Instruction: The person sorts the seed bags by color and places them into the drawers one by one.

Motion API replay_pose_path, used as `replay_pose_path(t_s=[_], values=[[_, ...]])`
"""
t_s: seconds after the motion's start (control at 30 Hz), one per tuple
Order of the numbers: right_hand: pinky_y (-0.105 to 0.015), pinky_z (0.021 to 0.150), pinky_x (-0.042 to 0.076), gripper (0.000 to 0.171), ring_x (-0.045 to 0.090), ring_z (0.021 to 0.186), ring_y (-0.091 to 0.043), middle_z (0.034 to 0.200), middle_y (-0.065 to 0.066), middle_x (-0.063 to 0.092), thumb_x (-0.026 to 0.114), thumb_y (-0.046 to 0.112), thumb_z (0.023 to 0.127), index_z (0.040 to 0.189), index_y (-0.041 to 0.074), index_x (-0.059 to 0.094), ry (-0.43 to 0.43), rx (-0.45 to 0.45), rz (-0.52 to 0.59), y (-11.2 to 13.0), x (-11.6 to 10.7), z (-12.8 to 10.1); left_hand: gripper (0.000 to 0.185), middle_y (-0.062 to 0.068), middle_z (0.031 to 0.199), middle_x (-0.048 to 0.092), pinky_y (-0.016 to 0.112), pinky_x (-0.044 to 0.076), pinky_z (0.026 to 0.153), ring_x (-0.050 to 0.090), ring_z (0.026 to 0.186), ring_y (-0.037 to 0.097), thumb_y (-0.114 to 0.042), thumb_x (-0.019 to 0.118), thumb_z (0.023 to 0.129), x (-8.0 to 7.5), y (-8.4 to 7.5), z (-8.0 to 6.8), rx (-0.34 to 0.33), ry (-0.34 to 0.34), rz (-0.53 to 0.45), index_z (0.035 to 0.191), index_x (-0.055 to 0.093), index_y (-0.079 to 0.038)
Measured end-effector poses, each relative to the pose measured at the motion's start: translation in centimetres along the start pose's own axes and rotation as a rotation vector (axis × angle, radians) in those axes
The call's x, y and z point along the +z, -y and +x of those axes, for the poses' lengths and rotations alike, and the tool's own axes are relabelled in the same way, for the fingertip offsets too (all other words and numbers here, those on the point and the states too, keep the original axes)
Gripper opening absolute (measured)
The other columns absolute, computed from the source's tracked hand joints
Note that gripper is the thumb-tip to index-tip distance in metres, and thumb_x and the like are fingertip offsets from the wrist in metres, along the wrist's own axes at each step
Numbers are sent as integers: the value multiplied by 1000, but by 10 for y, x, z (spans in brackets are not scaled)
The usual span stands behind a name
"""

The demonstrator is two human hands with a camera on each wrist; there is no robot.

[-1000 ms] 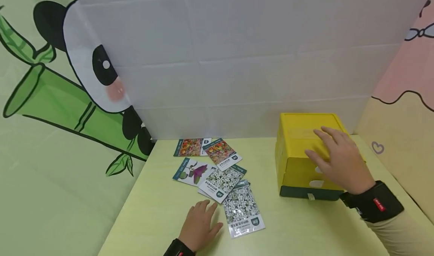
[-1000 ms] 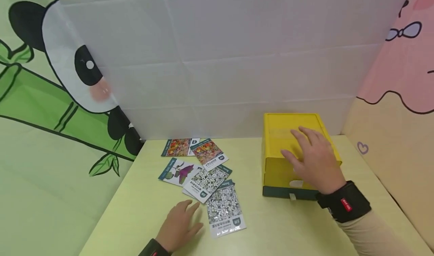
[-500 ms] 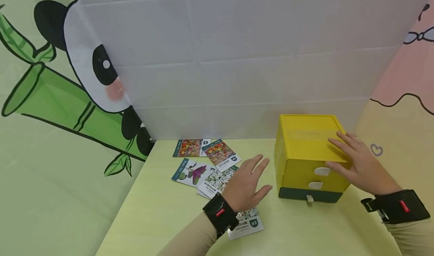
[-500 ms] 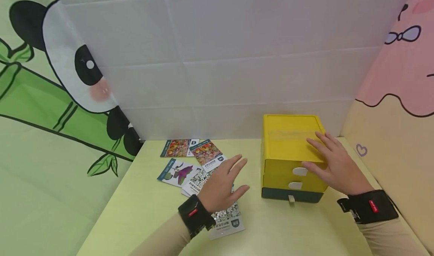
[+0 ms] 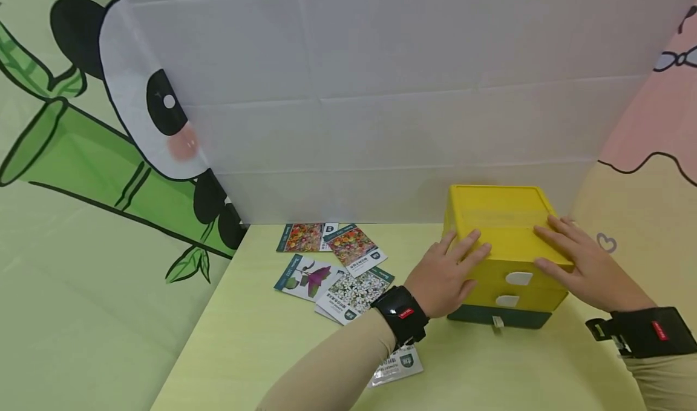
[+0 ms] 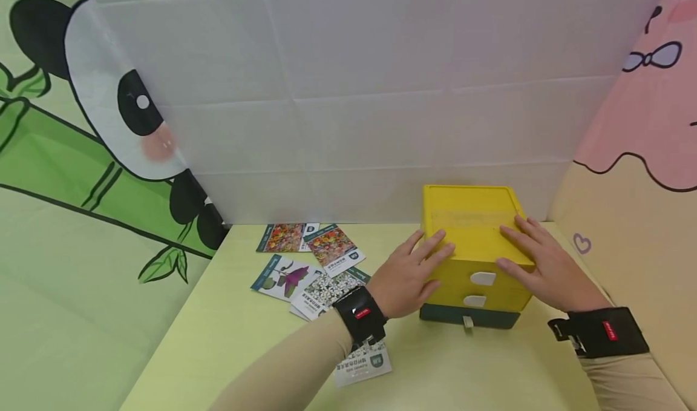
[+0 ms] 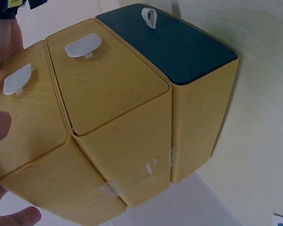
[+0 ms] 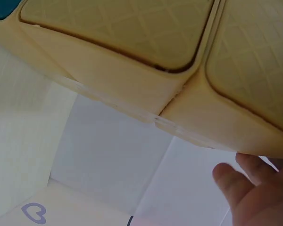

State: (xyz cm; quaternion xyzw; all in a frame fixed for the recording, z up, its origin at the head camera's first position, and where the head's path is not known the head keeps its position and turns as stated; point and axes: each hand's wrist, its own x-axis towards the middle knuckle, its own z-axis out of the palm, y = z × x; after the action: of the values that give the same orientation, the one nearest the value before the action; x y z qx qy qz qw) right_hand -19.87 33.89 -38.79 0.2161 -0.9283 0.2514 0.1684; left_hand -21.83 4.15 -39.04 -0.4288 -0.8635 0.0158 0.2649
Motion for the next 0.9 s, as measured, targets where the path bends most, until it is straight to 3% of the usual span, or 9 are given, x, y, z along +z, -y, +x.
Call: replay_pose_path(t_s=[0.1,0.33,0.57,0.9], values=[[-64,109,9,62,11,145,-36,154,-21,25,68,24,89,145,12,43,-10,-6,-5,-1,1,0,56,5,152,35,40,39,103,38,134,33,-37,54,97,2,-2,3,3,-3,-5,148,37,-21],[-66,107,12,62,11,145,-36,154,-20,25,67,26,90,145,12,43,4,10,-1,3,4,4,47,5,146,44,37,23,114,40,134,24,-28,56,96,9,-1,6,-12,-20,-11,141,45,-20],[-66,107,13,61,8,145,-33,154,-21,24,66,28,91,144,9,43,15,19,0,5,6,15,42,5,141,48,37,19,115,42,133,21,-25,55,97,13,5,9,-31,-49,-12,138,49,-19],[-67,105,17,61,8,145,-35,154,-21,24,63,34,93,144,9,43,54,24,-10,7,25,43,37,7,140,47,26,40,101,36,136,33,-8,49,99,20,24,0,-150,-51,-144,134,52,-19]])
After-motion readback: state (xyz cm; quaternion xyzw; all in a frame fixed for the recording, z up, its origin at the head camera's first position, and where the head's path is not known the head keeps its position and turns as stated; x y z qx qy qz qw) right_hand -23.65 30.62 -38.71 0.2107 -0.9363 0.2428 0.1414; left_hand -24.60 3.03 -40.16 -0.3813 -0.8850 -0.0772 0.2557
